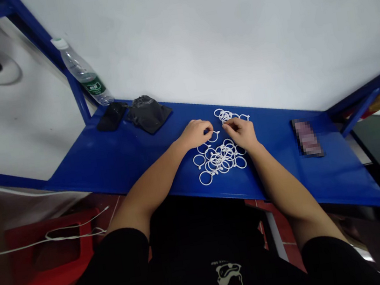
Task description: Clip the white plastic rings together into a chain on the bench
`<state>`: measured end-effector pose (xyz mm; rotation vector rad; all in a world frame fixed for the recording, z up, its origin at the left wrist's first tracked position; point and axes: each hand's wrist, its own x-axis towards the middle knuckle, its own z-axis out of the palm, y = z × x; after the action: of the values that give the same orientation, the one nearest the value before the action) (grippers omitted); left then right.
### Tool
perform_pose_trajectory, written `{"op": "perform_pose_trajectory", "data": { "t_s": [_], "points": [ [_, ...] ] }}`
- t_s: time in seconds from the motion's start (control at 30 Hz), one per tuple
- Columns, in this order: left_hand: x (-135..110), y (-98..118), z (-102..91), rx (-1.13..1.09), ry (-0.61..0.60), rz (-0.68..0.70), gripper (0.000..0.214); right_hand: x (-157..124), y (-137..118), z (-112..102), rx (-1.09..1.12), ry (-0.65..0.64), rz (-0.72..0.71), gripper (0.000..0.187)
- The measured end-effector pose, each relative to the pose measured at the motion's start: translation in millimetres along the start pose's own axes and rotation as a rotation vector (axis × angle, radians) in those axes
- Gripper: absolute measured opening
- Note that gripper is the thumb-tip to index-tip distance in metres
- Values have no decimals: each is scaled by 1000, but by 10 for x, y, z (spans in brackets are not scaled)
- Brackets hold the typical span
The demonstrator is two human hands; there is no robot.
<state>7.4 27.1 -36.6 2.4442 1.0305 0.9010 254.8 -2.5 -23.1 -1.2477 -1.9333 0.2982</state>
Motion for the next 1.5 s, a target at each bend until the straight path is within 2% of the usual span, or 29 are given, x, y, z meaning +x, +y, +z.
{"op": "perform_pose_trajectory", "data": {
  "t_s": [0.1, 0.17, 0.27, 0.6, 0.7, 0.97, 1.17, 1.37, 1.43, 1.5],
  "points": [
    [1, 80, 29, 2, 106, -8, 6, -8, -67, 4, 45, -143, -51, 36],
    [-2, 133, 48, 10, 132, 15, 3, -13, -108, 7, 63, -226, -87, 39],
    [-3, 176, 57, 19, 144, 51, 4, -12, -131, -3, 74, -261, -105, 40],
    [9, 133, 43, 12, 165, 48, 8, -15, -66, -26, 146, -226, -70, 21],
    [15, 109, 62, -5, 157, 24, 8, -21, -50, -38, 163, -195, -36, 21],
    [4, 140, 74, 15, 180, 35, 8, -16, -79, -15, 119, -252, -75, 29],
    [-2, 164, 86, -14, 126, 59, 7, -9, -37, -10, 115, -207, -82, 19],
    [-1, 206, 80, -54, 85, 72, 9, -18, 17, -10, 118, -192, -102, 25],
    [5, 192, 19, -61, 82, 69, 8, -30, 21, -15, 99, -152, -94, 26],
    [6, 137, -83, -62, 96, 42, 14, -36, 26, -21, 65, -58, -73, 28]
  ]
}}
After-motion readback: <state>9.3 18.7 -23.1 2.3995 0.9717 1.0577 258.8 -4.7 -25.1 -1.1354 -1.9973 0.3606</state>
